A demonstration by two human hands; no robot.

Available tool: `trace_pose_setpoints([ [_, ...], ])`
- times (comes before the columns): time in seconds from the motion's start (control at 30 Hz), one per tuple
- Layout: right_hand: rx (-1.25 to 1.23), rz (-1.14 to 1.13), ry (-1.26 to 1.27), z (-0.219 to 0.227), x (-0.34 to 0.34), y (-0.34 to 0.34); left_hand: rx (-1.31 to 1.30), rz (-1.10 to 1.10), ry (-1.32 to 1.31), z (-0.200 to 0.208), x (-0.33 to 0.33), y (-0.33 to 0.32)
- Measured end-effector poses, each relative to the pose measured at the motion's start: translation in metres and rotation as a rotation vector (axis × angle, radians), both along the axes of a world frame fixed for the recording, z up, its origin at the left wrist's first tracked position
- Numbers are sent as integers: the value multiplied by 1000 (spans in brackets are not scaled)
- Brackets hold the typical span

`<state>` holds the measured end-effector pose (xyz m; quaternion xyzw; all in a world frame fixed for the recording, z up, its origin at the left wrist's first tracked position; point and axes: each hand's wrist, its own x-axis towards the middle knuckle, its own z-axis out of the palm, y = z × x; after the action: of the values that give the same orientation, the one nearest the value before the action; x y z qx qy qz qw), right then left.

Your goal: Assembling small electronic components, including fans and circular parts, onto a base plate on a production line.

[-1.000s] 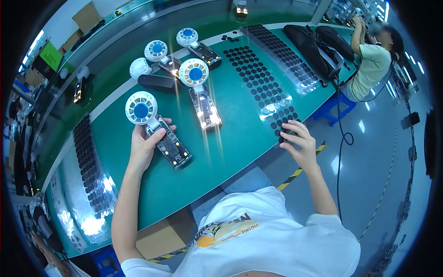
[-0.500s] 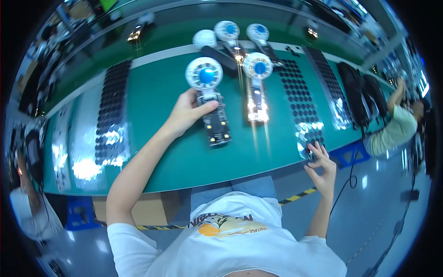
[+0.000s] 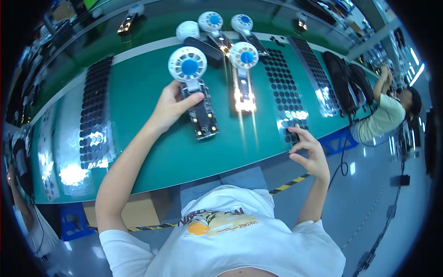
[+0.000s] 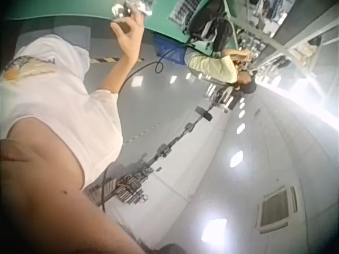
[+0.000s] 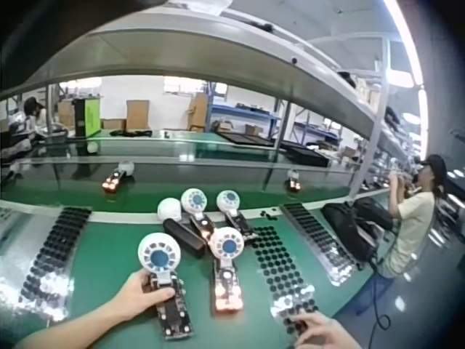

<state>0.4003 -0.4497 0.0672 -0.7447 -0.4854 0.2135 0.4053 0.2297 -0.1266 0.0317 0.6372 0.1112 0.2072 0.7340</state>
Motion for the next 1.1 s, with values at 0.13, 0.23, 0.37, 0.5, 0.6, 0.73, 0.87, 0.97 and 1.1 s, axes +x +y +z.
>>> trace_pose_setpoints([
  [0.13, 79, 4, 10, -7, 1, -7, 53, 8, 8, -3, 3, 1],
  [0.23, 116, -14, 37, -8, 2, -10, 55, 9, 13, -2, 4, 1],
  [0.37, 326, -249, 209, -20, -5, -8, 71, 12, 34, -2, 3, 1],
  [0.5, 484, -401, 394, -19, -6, -5, 66, 11, 43, -1, 2, 1],
  [0.6, 576, -466, 522, -11, -9, 3, 61, 14, 43, 2, 2, 0],
  [0.73, 616, -314, 551, 9, -23, 35, -18, 38, 35, 5, 0, -2],
  [0.87, 560, -193, 458, 23, -5, 59, -14, 40, 27, 2, 1, -2],
  [0.97, 556, -124, 366, 31, 31, 87, -7, 38, 25, 3, 3, -2],
  [1.1, 620, -288, 160, 29, 57, 136, -1, 30, 21, 3, 3, 0],
])
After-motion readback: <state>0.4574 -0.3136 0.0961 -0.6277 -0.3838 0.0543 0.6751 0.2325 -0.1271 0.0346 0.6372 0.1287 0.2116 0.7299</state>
